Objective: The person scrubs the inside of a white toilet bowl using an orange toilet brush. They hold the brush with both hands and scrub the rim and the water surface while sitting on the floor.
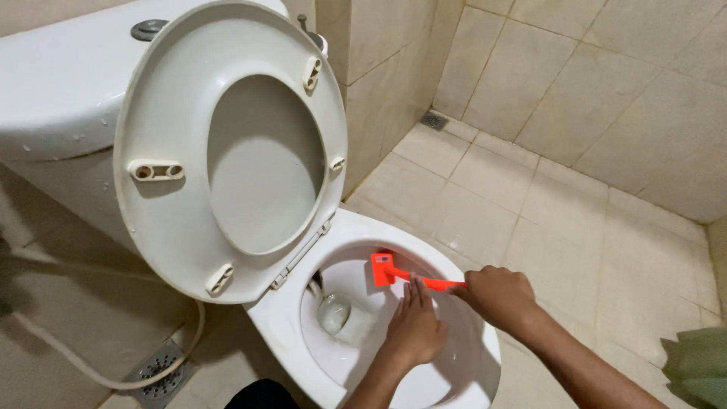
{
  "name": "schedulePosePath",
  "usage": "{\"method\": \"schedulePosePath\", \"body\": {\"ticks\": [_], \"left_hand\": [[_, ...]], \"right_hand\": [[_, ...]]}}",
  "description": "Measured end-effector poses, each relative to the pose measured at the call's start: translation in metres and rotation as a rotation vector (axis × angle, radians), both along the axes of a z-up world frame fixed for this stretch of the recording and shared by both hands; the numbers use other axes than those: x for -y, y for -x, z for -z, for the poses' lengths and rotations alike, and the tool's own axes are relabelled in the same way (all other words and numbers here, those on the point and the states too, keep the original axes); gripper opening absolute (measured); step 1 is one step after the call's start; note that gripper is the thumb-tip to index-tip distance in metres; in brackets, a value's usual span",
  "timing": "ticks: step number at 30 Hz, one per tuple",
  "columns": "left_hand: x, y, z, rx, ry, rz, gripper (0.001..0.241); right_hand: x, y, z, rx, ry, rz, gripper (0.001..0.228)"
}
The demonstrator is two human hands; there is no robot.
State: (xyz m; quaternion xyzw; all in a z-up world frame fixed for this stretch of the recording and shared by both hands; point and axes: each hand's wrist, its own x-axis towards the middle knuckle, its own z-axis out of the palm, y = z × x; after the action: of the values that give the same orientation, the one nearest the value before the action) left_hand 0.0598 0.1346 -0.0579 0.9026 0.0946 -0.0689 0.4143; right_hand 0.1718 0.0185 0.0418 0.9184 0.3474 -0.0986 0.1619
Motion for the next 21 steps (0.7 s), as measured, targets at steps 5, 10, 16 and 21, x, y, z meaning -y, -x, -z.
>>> {"method": "schedulePosePath", "body": {"ticks": [5,10,16,21], "left_hand": [[-0.015,0.006,0.023,-0.133,-0.076,-0.077,0.092],[-0.011,0.011,0.015,-0.081,-0.079,-0.091,0.091],[-0.014,0.014,-0.003,0.043,-0.045,-0.039,0.086],[-0.02,0.018,0.012,0.004,-0.115,-0.057,0.088]], "right_hand": [[-0.018,-0.009,0.043,0.081,-0.147,-0.182,0.051],[-0.014,-0.009,0.023,0.111,-0.12,-0.184,0.052],[-0.011,-0.002,-0.005,0.194,-0.162,-0.182,0.05],[-0.015,0.0,0.033,0.126,-0.259,-0.21,0.048]]}}
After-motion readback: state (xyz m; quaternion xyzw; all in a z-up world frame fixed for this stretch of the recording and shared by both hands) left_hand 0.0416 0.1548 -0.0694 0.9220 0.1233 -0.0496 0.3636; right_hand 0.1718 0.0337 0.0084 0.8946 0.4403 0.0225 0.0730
